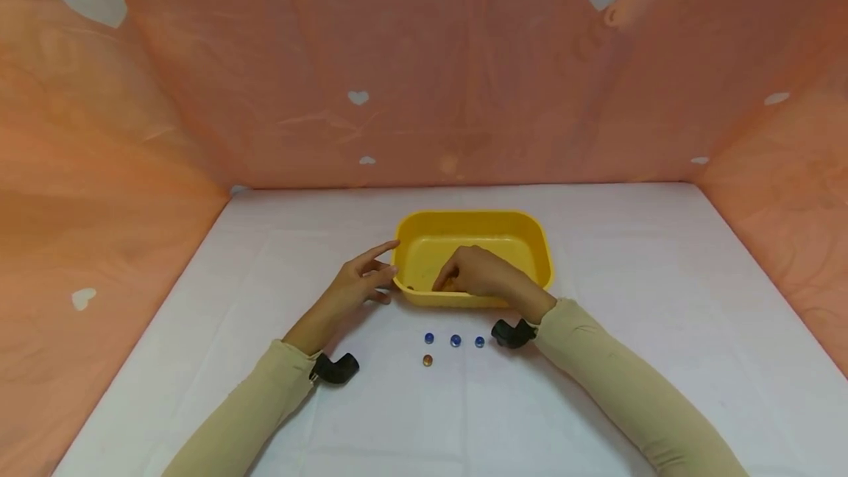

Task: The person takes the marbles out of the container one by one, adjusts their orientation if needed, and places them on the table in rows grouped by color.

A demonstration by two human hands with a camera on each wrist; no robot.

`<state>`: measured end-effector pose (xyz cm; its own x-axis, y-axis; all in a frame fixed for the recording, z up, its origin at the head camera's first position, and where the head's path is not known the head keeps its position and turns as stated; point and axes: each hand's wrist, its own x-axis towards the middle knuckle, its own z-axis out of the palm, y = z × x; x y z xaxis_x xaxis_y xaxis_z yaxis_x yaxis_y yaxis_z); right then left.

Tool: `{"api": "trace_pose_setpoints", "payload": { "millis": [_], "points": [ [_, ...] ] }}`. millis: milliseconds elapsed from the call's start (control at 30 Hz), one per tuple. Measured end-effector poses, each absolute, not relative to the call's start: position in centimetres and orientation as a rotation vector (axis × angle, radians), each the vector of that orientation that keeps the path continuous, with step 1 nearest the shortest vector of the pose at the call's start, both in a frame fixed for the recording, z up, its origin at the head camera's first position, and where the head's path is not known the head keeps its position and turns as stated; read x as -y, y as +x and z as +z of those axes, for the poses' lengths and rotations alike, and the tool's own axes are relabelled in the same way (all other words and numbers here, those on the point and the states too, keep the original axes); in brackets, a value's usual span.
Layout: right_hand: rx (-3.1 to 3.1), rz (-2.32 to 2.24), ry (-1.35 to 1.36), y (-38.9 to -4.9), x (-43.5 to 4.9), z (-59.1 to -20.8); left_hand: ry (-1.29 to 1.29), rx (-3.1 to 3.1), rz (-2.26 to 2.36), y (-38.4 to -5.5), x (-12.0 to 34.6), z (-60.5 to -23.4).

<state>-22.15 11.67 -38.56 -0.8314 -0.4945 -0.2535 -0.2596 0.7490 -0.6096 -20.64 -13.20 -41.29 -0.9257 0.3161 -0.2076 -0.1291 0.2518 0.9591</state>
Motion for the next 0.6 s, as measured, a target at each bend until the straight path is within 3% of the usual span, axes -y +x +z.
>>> {"api": "trace_pose_setpoints", "payload": {
  "millis": [600],
  "points": [
    [-2.468,-0.754,-0.659,-22.33,-11.40,-38.29,0.173,-2.183,1.702,-20.52,13.13,-40.97]
  ]
}}
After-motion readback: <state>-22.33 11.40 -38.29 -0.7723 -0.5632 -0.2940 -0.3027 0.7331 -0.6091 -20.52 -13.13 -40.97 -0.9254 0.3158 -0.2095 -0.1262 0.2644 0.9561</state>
